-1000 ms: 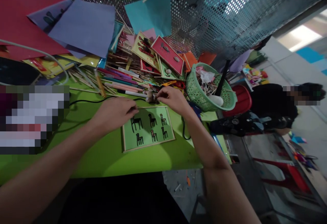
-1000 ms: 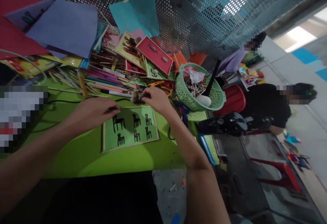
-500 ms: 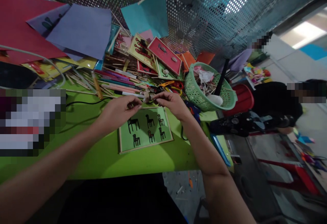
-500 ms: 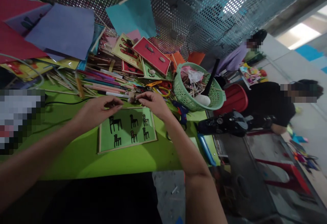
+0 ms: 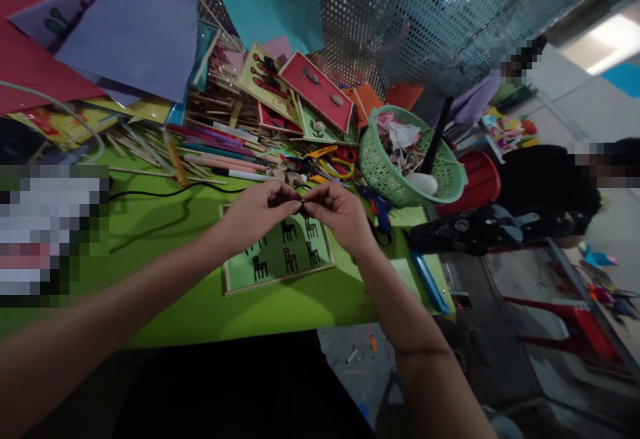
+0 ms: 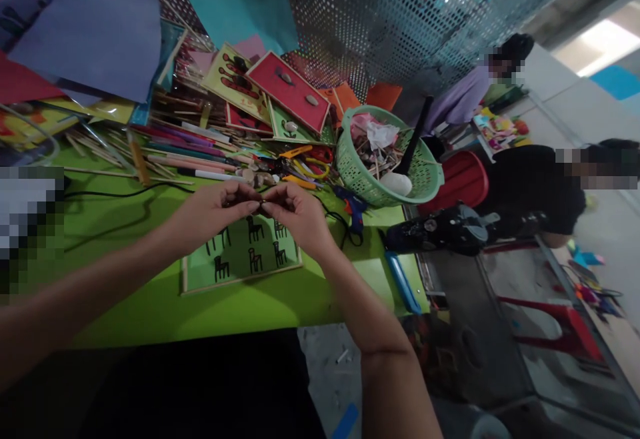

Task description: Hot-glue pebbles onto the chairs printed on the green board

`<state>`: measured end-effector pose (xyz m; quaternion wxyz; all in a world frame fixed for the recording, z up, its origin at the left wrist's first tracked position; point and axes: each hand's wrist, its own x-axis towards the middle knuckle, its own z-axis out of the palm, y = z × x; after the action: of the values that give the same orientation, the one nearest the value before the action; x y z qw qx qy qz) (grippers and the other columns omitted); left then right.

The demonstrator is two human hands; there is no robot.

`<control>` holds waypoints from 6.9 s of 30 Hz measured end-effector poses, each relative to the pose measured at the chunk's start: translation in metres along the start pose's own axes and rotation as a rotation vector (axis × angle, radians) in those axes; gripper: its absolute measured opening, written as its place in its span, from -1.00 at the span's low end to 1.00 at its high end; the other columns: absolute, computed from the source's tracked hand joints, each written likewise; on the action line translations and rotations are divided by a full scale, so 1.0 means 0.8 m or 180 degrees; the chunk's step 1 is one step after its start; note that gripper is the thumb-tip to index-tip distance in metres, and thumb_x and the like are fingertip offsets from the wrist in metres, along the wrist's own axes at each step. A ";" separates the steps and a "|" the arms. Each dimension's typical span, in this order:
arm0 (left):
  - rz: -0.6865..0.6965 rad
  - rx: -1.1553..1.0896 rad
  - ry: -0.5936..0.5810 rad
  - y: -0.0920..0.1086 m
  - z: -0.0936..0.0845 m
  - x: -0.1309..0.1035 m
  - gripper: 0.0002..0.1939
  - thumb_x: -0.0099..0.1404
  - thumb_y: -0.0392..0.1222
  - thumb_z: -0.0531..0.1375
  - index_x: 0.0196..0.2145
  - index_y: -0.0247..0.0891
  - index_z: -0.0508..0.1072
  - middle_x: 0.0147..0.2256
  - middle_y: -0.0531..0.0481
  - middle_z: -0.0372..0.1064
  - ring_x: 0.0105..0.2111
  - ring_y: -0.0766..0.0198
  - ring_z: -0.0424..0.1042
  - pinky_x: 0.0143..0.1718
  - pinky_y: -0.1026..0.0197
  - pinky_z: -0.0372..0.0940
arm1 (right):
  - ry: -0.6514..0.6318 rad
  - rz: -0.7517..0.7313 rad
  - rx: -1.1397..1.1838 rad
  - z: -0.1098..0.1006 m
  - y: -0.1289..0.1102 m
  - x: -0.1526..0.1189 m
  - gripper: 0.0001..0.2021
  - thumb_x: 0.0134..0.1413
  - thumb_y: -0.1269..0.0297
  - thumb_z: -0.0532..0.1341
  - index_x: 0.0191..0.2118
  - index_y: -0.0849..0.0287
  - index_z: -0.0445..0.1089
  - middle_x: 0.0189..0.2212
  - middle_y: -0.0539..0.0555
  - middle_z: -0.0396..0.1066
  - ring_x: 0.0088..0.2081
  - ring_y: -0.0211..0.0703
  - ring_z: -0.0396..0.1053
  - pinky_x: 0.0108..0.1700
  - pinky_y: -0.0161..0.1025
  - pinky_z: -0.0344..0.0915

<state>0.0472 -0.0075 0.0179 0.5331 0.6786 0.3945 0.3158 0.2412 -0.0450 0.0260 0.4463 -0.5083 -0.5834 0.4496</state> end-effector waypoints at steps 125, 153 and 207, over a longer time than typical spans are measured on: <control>0.0243 0.0244 0.0639 -0.029 0.025 -0.037 -0.87 0.30 -0.22 0.24 -0.22 -0.19 0.60 -0.26 0.05 0.62 -0.27 0.23 0.56 -0.20 0.22 0.38 | 0.0341 0.0187 -0.0035 0.036 0.017 -0.019 -0.79 -0.02 0.20 0.37 -0.40 0.12 0.34 -0.51 -0.09 0.31 -0.46 -0.31 0.22 -0.39 -0.31 0.21; 0.0146 0.0231 0.0616 -0.024 0.022 -0.036 -0.82 0.25 -0.24 0.22 -0.23 -0.16 0.61 -0.28 0.03 0.63 -0.31 0.18 0.56 -0.21 0.17 0.41 | 0.0303 0.0208 -0.0086 0.034 0.019 -0.021 -0.78 -0.03 0.20 0.40 -0.36 0.12 0.37 -0.47 -0.07 0.37 -0.44 -0.30 0.27 -0.37 -0.30 0.24; 0.0145 0.0290 0.0598 -0.021 0.024 -0.039 -0.83 0.31 -0.19 0.25 -0.19 -0.10 0.63 -0.22 0.04 0.64 -0.25 0.16 0.58 -0.17 0.13 0.41 | 0.0293 0.0206 -0.0059 0.032 0.018 -0.023 -0.82 0.02 0.20 0.38 -0.37 0.12 0.38 -0.49 -0.08 0.34 -0.46 -0.30 0.24 -0.37 -0.28 0.22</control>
<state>0.0449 -0.0416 -0.0028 0.4550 0.6784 0.4412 0.3717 0.2208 -0.0638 0.0057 0.4532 -0.5512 -0.5496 0.4345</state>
